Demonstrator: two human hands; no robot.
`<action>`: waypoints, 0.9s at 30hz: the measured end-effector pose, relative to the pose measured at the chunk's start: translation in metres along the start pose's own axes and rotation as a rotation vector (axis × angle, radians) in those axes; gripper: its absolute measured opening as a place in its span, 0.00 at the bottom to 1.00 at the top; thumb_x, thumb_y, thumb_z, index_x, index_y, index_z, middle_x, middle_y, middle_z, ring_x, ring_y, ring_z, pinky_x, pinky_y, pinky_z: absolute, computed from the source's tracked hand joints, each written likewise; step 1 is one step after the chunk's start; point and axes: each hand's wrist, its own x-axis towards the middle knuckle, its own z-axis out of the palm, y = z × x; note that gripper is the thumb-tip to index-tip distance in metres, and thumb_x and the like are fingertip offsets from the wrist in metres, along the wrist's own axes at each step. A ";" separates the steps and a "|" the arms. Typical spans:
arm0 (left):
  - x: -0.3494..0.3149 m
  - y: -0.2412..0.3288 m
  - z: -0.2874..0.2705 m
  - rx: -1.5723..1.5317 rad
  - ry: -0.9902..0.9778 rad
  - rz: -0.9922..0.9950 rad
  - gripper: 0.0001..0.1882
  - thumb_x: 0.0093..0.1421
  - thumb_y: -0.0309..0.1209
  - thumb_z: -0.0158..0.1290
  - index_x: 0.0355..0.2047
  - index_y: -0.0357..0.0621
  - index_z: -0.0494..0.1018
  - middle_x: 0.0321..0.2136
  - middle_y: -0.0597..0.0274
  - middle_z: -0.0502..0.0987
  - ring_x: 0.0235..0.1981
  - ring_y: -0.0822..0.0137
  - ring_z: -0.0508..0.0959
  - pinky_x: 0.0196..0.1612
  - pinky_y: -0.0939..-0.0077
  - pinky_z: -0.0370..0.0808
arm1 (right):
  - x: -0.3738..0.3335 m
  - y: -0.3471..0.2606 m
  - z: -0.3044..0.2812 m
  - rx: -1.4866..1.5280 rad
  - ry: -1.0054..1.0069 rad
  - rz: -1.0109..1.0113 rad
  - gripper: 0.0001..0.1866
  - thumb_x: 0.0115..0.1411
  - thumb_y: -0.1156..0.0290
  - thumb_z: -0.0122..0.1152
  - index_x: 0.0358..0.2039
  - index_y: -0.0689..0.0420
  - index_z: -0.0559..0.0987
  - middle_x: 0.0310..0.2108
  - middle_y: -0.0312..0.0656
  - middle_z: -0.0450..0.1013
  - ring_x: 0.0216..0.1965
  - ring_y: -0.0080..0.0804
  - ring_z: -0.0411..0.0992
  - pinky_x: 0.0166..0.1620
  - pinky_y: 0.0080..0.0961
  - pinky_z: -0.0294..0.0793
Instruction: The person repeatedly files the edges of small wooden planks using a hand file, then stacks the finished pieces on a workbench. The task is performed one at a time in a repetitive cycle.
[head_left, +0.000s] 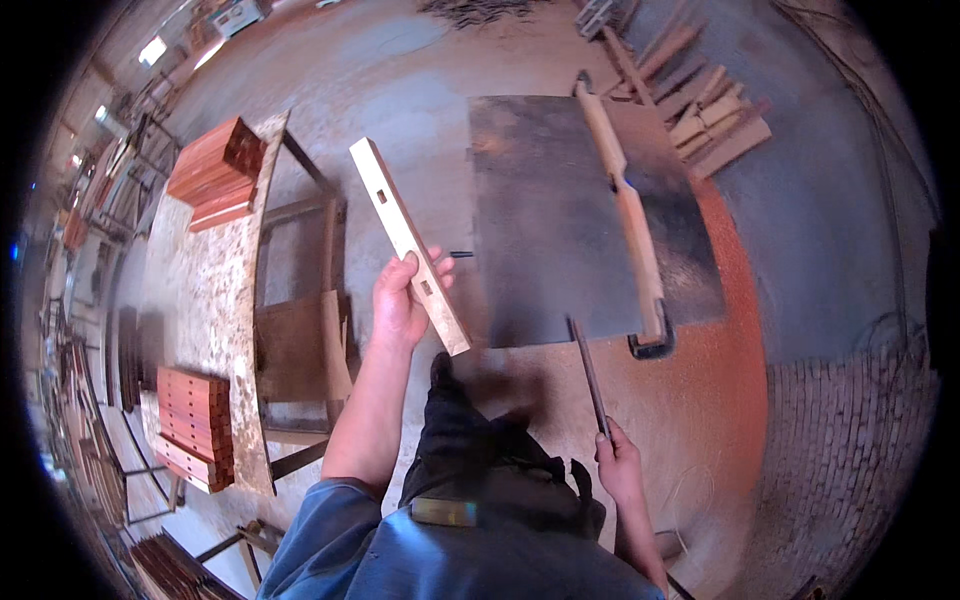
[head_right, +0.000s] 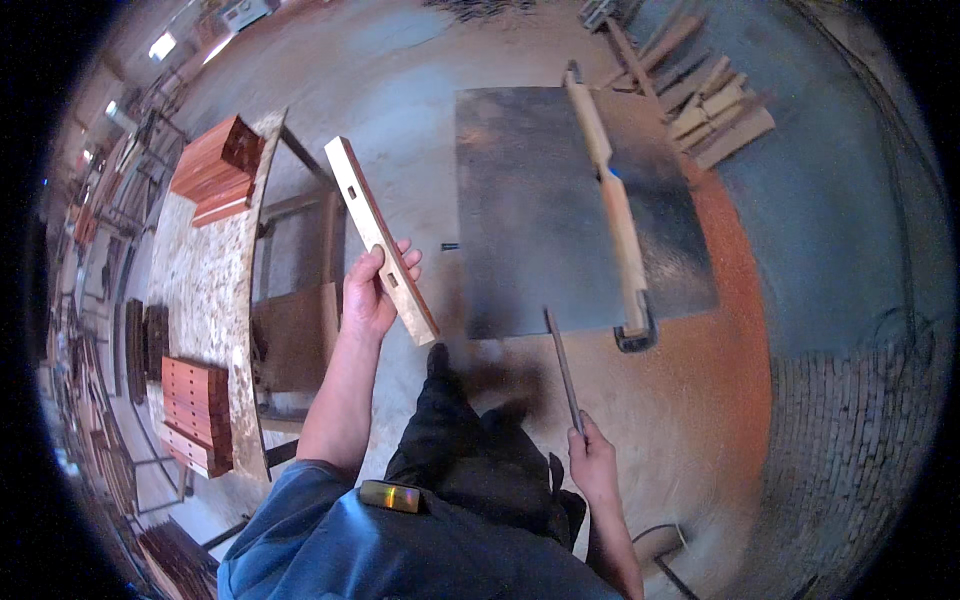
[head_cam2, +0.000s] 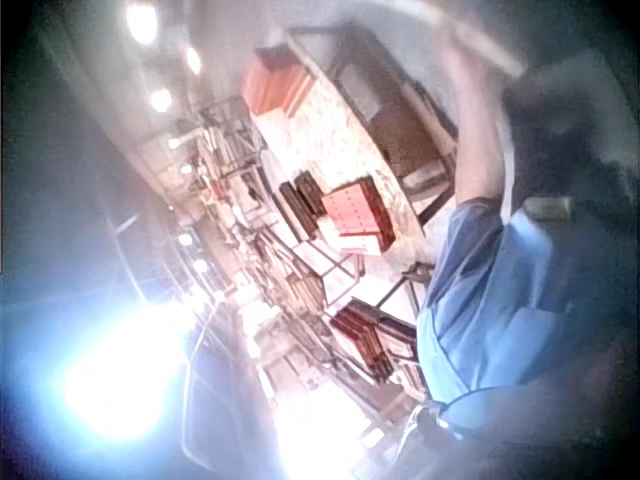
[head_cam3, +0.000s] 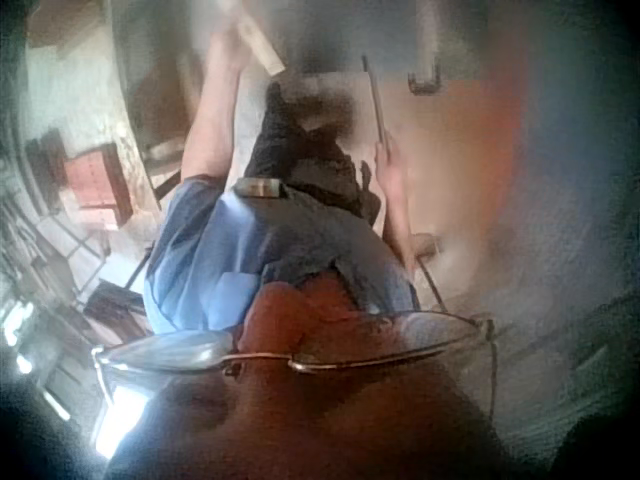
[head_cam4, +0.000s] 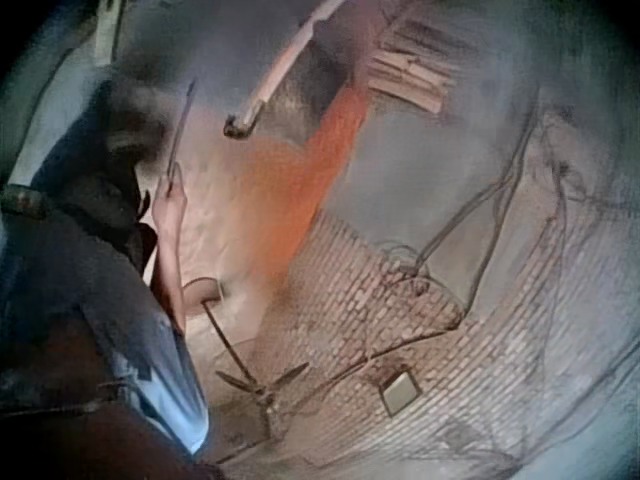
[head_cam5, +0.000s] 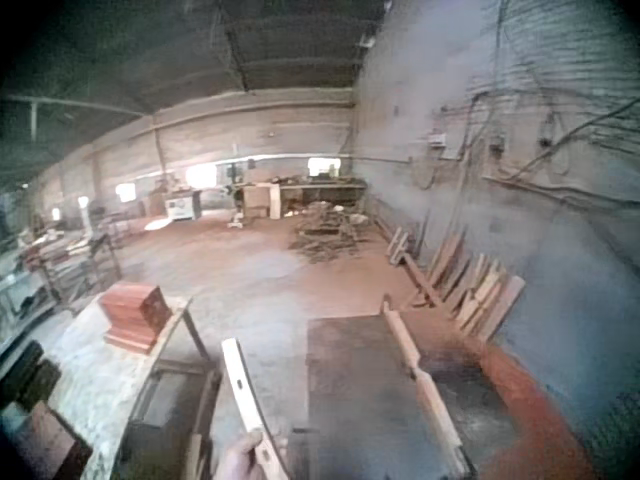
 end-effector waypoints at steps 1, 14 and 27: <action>0.002 -0.009 0.010 0.068 -0.011 -0.001 0.13 0.69 0.35 0.48 0.47 0.38 0.68 0.39 0.54 0.77 0.41 0.57 0.79 0.42 0.59 0.79 | -0.005 0.005 -0.007 0.010 0.026 0.004 0.23 0.67 0.67 0.54 0.61 0.61 0.71 0.23 0.32 0.68 0.25 0.18 0.67 0.31 0.20 0.70; 0.016 -0.089 0.084 0.106 0.010 -0.189 0.17 0.73 0.39 0.39 0.53 0.41 0.66 0.41 0.55 0.76 0.39 0.59 0.78 0.47 0.60 0.79 | -0.035 0.046 -0.041 0.110 0.143 0.145 0.23 0.67 0.66 0.54 0.60 0.62 0.71 0.25 0.39 0.72 0.27 0.22 0.68 0.35 0.23 0.72; 0.025 -0.121 0.095 -0.029 -0.188 -0.510 0.29 0.70 0.57 0.36 0.55 0.45 0.67 0.28 0.65 0.69 0.24 0.69 0.67 0.26 0.75 0.68 | -0.032 0.034 -0.048 0.111 0.138 0.224 0.23 0.67 0.68 0.53 0.60 0.64 0.70 0.39 0.56 0.78 0.38 0.30 0.76 0.45 0.28 0.75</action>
